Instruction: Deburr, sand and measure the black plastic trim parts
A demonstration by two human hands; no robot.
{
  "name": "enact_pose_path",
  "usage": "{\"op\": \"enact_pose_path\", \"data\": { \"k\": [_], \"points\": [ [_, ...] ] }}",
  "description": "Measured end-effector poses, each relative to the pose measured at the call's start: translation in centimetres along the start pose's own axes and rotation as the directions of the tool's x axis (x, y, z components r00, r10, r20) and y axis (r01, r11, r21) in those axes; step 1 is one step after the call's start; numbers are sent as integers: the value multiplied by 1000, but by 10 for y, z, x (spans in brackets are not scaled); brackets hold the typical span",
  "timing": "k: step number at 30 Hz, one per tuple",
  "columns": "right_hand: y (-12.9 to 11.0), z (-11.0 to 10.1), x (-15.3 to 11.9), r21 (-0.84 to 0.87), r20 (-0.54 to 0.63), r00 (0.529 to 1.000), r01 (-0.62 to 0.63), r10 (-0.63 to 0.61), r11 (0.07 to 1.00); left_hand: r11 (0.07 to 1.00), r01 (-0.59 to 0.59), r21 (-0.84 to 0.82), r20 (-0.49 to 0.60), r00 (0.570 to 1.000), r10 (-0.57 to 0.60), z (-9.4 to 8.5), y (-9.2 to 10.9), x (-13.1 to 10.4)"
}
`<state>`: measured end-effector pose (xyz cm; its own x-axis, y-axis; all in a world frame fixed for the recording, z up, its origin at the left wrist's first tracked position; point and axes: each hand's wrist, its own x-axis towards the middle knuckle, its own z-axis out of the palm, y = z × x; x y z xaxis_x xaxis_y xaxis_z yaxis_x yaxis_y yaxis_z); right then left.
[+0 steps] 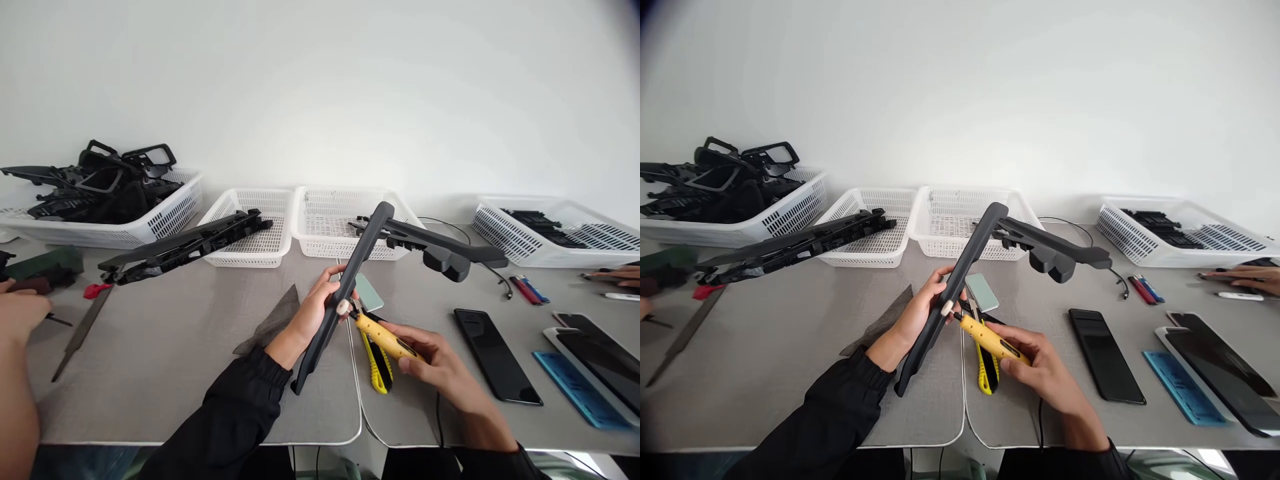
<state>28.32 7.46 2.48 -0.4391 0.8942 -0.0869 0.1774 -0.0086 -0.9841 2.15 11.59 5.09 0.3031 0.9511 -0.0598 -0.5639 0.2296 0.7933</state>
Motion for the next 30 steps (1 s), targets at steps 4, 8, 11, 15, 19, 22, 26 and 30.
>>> {"op": "enact_pose_path", "data": {
  "k": [4, 8, 11, 15, 19, 22, 26, 30],
  "points": [
    [-1, 0, 0, 1, -7, 1000, -1, 1, 1000, 1000, 7, -2, 5, 1000, -7, 1, 0, 1],
    [-2, 1, 0, 16, 4, 1000, -1, 1, 1000, 1000, 8, 8, 15, 1000, -8, 1, 0, 1],
    [-1, 1, -1, 29, -5, 1000, -3, 3, 1000, 1000, 16, 26, 16, 1000, -16, 0, 0, 1],
    [-1, 0, -1, 32, 23, 1000, -15, 15, 999, 999, 27, 30, 25, 999, -28, 0, 0, 1],
    [-1, 0, -1, 31, 4, 1000, -10, 10, 999, 999, 30, 21, 30, 999, -31, 0, 0, 1],
    [-1, 0, 0, 27, 6, 1000, -16, 15, 1000, 999, 38, 15, 23, 999, -39, 0, 0, 1],
    [1, -1, 0, 59, -71, 997, 10, -6, 998, 999, 33, -4, 31, 999, -33, -2, -4, 2],
    [2, -2, -1, 77, -91, 995, 36, -29, 996, 998, 35, -48, 64, 997, -32, -3, -4, 1]
  ]
}}
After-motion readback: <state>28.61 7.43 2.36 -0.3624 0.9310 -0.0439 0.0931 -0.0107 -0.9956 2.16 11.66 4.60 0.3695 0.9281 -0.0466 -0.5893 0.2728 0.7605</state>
